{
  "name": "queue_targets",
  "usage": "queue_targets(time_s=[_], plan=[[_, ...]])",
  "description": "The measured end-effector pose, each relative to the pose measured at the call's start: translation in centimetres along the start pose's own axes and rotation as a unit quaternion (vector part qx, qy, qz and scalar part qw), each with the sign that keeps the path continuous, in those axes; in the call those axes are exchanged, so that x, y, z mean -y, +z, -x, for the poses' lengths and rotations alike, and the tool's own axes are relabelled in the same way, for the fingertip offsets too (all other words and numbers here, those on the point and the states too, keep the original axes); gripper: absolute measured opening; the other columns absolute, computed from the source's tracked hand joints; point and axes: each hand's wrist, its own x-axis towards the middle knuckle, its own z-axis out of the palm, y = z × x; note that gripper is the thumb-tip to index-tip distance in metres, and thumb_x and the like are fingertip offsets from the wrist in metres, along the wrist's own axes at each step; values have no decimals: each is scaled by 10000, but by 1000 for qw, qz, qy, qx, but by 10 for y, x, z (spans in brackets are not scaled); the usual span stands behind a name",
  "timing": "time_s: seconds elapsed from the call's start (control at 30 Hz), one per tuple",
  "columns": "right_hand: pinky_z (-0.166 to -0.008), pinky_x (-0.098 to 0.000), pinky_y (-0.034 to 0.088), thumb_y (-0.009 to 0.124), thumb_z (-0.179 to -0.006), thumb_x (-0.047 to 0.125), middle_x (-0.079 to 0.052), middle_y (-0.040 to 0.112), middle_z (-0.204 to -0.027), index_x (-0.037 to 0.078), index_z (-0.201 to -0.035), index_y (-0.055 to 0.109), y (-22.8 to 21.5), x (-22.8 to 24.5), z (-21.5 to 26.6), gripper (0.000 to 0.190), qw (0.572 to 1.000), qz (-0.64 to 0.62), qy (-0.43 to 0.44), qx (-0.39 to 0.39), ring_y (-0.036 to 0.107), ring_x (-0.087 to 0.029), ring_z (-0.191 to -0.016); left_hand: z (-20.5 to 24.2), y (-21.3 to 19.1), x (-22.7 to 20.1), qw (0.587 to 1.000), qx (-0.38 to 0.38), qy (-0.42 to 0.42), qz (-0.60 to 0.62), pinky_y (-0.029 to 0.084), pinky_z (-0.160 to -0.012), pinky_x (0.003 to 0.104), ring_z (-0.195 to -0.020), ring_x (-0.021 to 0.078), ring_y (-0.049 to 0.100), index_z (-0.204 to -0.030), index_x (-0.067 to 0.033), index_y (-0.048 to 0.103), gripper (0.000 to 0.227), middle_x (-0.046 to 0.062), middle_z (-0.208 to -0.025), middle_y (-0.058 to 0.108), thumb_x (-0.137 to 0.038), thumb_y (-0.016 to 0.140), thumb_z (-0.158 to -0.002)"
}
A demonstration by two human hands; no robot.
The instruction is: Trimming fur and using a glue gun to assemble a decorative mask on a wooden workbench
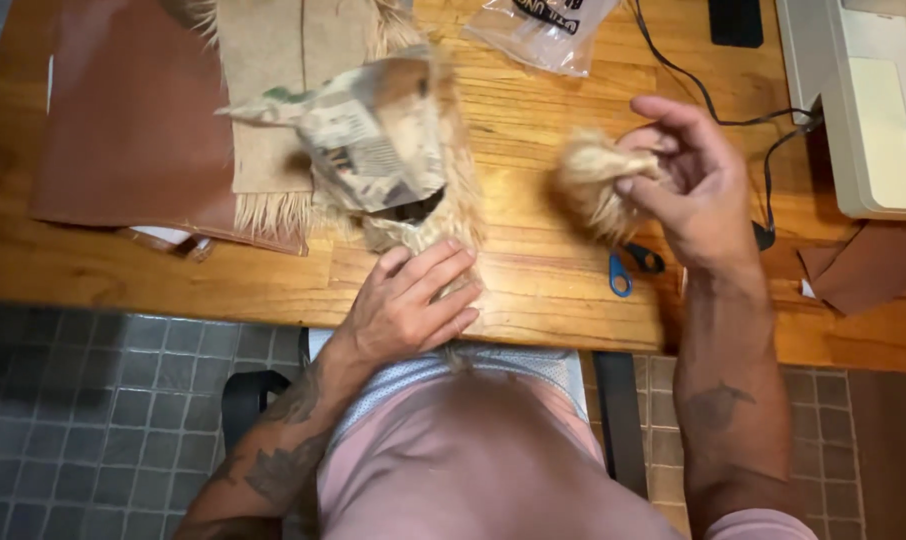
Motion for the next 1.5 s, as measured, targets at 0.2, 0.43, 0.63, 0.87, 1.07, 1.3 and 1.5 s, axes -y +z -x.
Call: queue_targets(time_s=[0.2, 0.43, 0.63, 0.87, 1.07, 1.3, 1.5], plan=[[-1102, -385, 512, 522, -925, -40, -207, 519, -1332, 9, -1566, 379, 8, -22, 8, 658, 915, 204, -335, 94, 534, -294, -1210, -7, -9, 4, 997, -56, -39, 23, 421, -954, 419, -1175, 280, 651, -1018, -171, 760, 199, 91, -1219, 699, -354, 684, -1000], [-882, -387, 683, 645, -971, -197, -246, 281, -1503, 325, -1700, 133, 49, -20, 22, 1033, 878, 152, -431, 144, 631, -339, -1134, -21, 0, -3, 983, -151, -88, 64, 575, -865, 444, -973, 302, 659, -1066, -6, 723, 364, 198, -1081, 709, -350, 740, -949], [-858, -362, 712, 616, -1019, -118, -201, 99, -1657, 160, -1646, 71, 68, -27, 36, 876, 913, 64, -386, 115, 666, -393, -1193, -38, 12, -6, 962, -150, -84, 214, 586, -1139, 540, -1261, 430, 657, -1383, 52, 511, 666, 257, -1333, 636, -348, 815, -946], [-912, -454, 655, 741, -957, 86, -252, 192, -1530, -36, -1373, 419, 63, -55, 20, 540, 845, 166, -499, 99, 644, -458, -1172, -9, 32, 17, 963, -198, 26, 181, 540, -729, 444, -831, 309, 588, -883, -53, 742, 151, 103, -871, 649, -170, 713, -974], [-809, -467, 550, 696, -982, 193, -137, 750, -1138, 162, -920, 834, 65, -44, 19, 155, 764, 284, -579, -14, 720, -363, -956, -4, 24, 13, 954, -283, 90, 36, 605, -667, 454, -762, 292, 584, -743, -158, 712, 242, 89, -880, 666, -198, 708, -982], [-719, -438, 549, 686, -941, 188, -114, 784, -890, 48, -943, 796, 81, 1, 19, 179, 883, 118, -429, 150, 722, -309, -752, 21, 1, -14, 945, -272, -82, 164, 585, -635, 425, -625, 280, 683, -825, -120, 722, 198, 61, -770, 719, -247, 708, -977], [-715, -499, 580, 738, -895, 77, -200, 696, -771, -76, -914, 686, 63, -50, 12, 163, 933, -53, -319, 157, 719, -383, -710, 81, -27, -7, 840, -421, -340, -44, 330, -1024, 402, -1081, 205, 409, -1189, -57, 370, 309, 76, -1178, 379, -130, 620, -1022]])
